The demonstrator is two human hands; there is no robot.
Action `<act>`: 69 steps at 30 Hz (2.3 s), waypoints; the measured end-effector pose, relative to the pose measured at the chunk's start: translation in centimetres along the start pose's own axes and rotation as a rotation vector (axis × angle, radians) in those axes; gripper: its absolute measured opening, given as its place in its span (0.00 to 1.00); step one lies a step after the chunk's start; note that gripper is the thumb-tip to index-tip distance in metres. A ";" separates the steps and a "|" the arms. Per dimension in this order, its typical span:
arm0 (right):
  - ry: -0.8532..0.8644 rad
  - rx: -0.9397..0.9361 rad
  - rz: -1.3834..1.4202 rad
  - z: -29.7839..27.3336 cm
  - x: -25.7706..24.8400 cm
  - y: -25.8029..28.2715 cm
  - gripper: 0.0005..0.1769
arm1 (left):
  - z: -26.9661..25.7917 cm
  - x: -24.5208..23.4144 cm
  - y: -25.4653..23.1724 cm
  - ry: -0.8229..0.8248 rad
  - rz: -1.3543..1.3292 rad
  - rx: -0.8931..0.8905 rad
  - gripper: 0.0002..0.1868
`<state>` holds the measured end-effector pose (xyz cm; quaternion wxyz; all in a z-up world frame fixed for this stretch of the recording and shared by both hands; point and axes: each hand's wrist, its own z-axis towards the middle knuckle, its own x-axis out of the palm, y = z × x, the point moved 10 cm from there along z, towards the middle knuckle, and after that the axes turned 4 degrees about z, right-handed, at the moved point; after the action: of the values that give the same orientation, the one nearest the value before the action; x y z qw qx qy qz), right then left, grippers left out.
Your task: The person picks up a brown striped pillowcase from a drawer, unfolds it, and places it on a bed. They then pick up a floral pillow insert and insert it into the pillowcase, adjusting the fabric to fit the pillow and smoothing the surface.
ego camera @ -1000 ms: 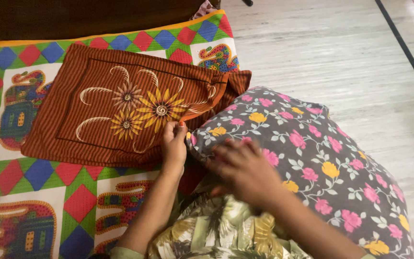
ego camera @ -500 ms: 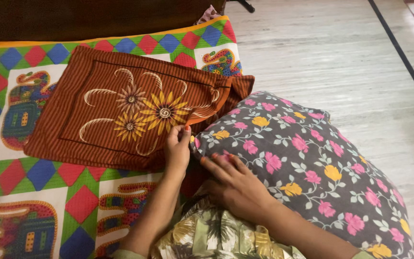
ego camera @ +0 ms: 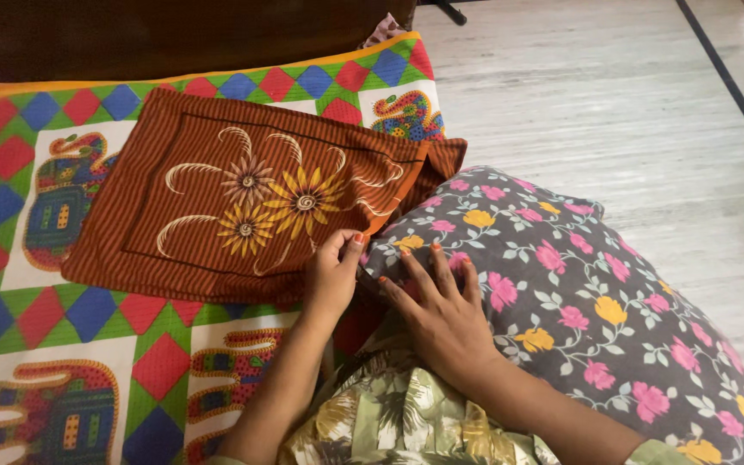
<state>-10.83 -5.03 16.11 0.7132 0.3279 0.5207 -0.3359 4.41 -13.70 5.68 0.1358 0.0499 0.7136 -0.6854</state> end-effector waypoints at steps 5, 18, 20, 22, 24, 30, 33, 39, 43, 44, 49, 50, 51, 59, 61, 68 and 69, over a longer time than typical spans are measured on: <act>0.027 -0.020 0.001 -0.2 0.5 0.1 0.33 | -0.2 -0.1 -0.4 -0.023 -0.066 0.007 0.17; 0.040 -0.045 0.053 -0.3 0.6 0.1 0.27 | -4.6 0.1 -1.7 -0.080 0.108 -0.078 0.14; 0.054 -0.048 0.068 -0.2 0.8 0.0 0.25 | -4.6 0.0 -3.1 -0.091 0.149 -0.058 0.14; 0.066 -0.049 0.073 -0.4 1.1 -0.1 0.24 | -4.2 -0.1 -4.7 -0.109 0.160 0.000 0.14; 0.076 -0.052 0.070 -0.5 1.5 -0.1 0.22 | -3.6 0.2 -5.7 -0.081 0.111 0.042 0.13; 0.102 -0.073 0.052 -0.4 1.9 0.2 0.19 | -2.8 2.3 -6.7 0.022 0.288 0.156 0.13; 0.092 -0.077 0.145 0.2 0.7 0.5 0.20 | -3.1 3.5 -5.9 0.103 0.337 0.171 0.12; 0.514 0.133 0.665 1.7 0.7 -3.9 0.14 | -3.2 3.8 -3.2 0.157 0.422 0.036 0.14; 0.298 0.468 0.688 5.8 0.4 -16.5 0.16 | -3.2 3.4 -4.3 0.085 0.396 0.124 0.15; 0.282 0.579 0.633 5.9 1.3 -20.1 0.17 | -3.2 3.6 -3.8 0.102 0.395 0.082 0.15; 0.207 0.781 0.571 4.1 7.0 -33.7 0.32 | -3.3 3.6 -2.9 0.116 0.399 0.017 0.15; 0.251 0.866 0.589 2.9 8.9 -35.7 0.37 | -3.3 3.5 -2.7 0.120 0.390 0.012 0.15; 0.299 0.888 0.624 1.6 10.5 -36.8 0.41 | -3.3 3.5 -2.6 0.124 0.380 0.007 0.15; 0.560 1.017 0.437 -1.6 13.4 -37.8 0.65 | -3.5 3.3 -2.2 0.130 0.319 -0.011 0.15; 0.557 1.071 0.370 -1.8 11.9 -37.0 0.64 | -3.6 3.1 -2.1 0.115 0.295 0.000 0.15; 0.370 1.135 0.258 -1.6 7.4 -35.1 0.61 | -4.0 2.3 -0.1 0.073 0.233 -0.006 0.13; 0.367 1.124 0.255 -1.5 7.3 -35.1 0.61 | -4.0 2.2 0.3 0.060 0.202 0.007 0.13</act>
<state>-38.67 -24.47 4.55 0.3639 0.7667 0.3348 -0.4095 1.88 -10.00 4.94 0.1827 0.1427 0.7064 -0.6688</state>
